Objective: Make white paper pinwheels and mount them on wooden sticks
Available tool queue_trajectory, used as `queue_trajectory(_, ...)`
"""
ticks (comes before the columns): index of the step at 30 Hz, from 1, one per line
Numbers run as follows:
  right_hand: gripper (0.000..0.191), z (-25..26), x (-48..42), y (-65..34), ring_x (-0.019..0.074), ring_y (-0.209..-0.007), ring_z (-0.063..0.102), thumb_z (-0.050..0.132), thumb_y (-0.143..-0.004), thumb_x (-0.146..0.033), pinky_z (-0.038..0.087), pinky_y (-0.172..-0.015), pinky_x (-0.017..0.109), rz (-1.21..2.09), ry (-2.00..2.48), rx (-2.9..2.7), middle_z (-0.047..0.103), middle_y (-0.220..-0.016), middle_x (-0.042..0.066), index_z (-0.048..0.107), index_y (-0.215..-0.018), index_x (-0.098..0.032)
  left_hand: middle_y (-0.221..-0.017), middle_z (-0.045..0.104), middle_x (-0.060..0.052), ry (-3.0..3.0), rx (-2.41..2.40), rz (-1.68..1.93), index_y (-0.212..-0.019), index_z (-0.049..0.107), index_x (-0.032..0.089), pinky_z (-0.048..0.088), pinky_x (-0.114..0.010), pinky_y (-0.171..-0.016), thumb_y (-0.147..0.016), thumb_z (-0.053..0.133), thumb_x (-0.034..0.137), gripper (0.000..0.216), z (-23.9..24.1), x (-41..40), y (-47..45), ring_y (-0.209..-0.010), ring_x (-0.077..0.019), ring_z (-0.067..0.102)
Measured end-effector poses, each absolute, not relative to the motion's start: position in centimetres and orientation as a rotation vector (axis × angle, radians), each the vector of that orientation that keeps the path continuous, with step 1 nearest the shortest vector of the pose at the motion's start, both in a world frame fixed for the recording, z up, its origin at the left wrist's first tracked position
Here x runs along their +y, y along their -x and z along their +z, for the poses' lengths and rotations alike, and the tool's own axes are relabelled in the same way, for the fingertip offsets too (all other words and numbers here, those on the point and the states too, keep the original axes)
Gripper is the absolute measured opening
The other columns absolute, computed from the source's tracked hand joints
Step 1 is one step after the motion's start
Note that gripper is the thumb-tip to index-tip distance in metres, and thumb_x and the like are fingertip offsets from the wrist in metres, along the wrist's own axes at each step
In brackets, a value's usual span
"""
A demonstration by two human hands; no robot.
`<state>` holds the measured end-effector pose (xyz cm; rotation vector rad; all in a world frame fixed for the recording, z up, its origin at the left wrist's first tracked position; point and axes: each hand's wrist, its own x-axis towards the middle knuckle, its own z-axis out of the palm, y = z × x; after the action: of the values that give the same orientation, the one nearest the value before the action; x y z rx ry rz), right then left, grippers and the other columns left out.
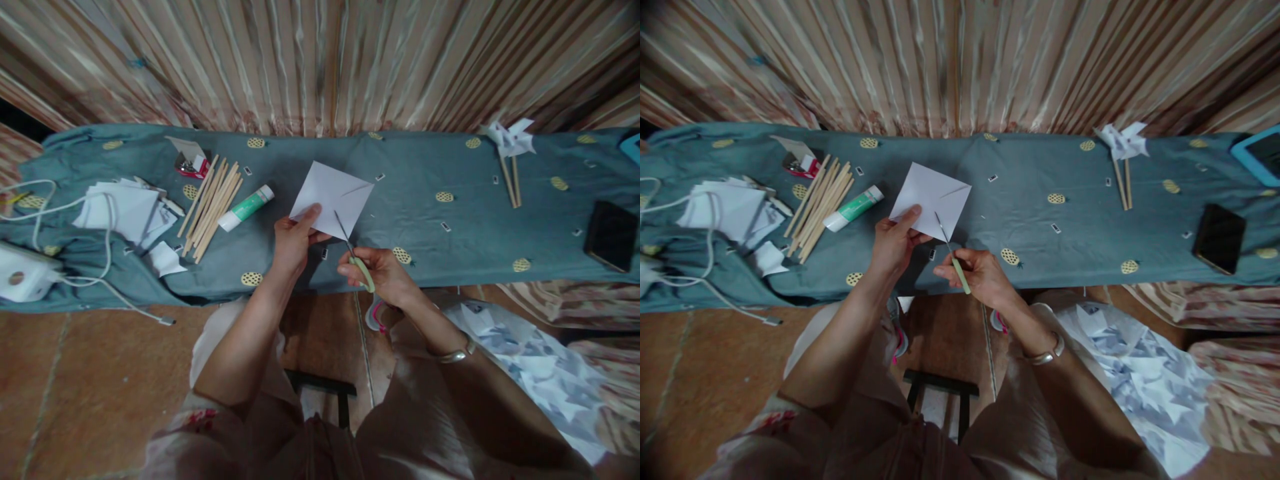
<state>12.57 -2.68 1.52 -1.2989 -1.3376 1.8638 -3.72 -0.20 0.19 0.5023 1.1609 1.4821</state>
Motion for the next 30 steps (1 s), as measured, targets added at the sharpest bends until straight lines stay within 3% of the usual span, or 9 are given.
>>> queue_trajectory(30, 0.039, 1.39, -2.7, -12.58, 0.0063, -0.049, 0.05, 0.085, -0.057, -0.049, 0.041, -0.047, 0.02, 1.835, 1.315, -1.35, 0.055, -0.055, -0.006, 0.065, -0.068, -0.017, -0.081, 0.076, -0.006, -0.497, 1.198, 1.448, -0.084, 0.068, 0.014, 0.058, -0.026, -0.059, -0.059, 0.083, 0.043, 0.041, 0.19, -0.21, 3.58, -0.073, -0.0192, 0.073)
